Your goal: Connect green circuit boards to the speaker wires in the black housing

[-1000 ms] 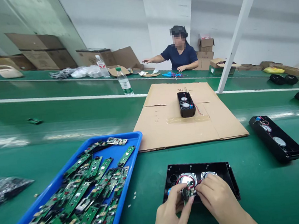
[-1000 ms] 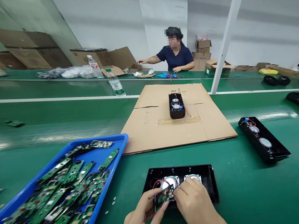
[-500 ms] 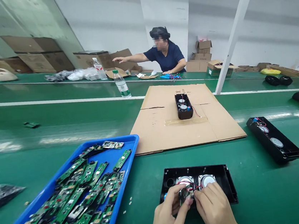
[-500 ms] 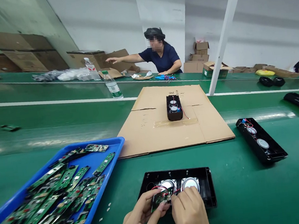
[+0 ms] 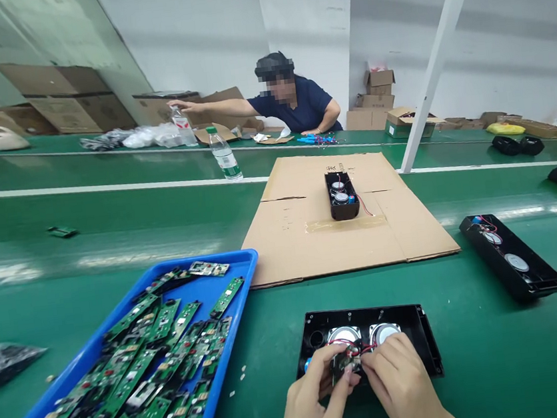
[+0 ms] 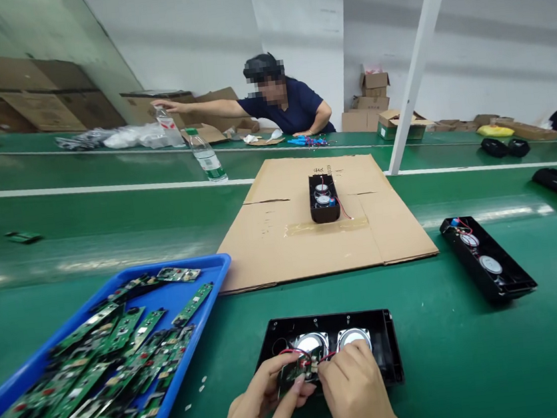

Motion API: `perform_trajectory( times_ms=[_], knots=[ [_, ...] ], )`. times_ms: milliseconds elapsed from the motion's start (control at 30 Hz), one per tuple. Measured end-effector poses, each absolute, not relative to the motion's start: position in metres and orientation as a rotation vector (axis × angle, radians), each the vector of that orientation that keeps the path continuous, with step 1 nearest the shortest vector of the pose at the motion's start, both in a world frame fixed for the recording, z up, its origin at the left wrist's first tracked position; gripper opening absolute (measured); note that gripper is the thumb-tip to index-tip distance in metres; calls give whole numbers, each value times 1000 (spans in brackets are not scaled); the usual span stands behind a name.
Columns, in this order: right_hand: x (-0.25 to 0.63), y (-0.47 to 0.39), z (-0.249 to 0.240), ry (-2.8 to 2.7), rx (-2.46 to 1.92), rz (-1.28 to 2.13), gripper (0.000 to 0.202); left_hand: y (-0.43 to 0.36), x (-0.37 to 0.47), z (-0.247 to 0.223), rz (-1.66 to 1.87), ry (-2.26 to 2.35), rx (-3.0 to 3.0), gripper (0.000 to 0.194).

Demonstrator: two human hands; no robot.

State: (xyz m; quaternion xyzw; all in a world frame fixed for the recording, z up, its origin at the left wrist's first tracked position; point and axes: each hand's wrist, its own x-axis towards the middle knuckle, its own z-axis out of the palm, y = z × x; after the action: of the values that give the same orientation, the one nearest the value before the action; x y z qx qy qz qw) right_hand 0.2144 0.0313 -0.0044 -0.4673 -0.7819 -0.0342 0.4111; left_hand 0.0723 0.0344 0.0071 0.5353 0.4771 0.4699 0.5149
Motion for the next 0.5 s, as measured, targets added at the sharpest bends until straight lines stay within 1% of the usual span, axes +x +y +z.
perform_trajectory(
  times_ms=[100,167,233,367,500],
  knots=[
    [224,32,-3,-1982,-1239,105,18,35,68,8,1123,1087,1389,18],
    [230,34,-1,-2051,-1240,168,22,34,66,6,1129,1055,1466,17],
    [233,36,0,-2118,-1210,196,22,33,65,3,1130,1051,1541,16],
    [230,40,3,-2101,-1181,194,15,32,64,-1,1138,1070,1608,16],
    [221,42,1,-2073,-1188,64,22,33,65,1,1131,1110,1528,19]
  ],
)
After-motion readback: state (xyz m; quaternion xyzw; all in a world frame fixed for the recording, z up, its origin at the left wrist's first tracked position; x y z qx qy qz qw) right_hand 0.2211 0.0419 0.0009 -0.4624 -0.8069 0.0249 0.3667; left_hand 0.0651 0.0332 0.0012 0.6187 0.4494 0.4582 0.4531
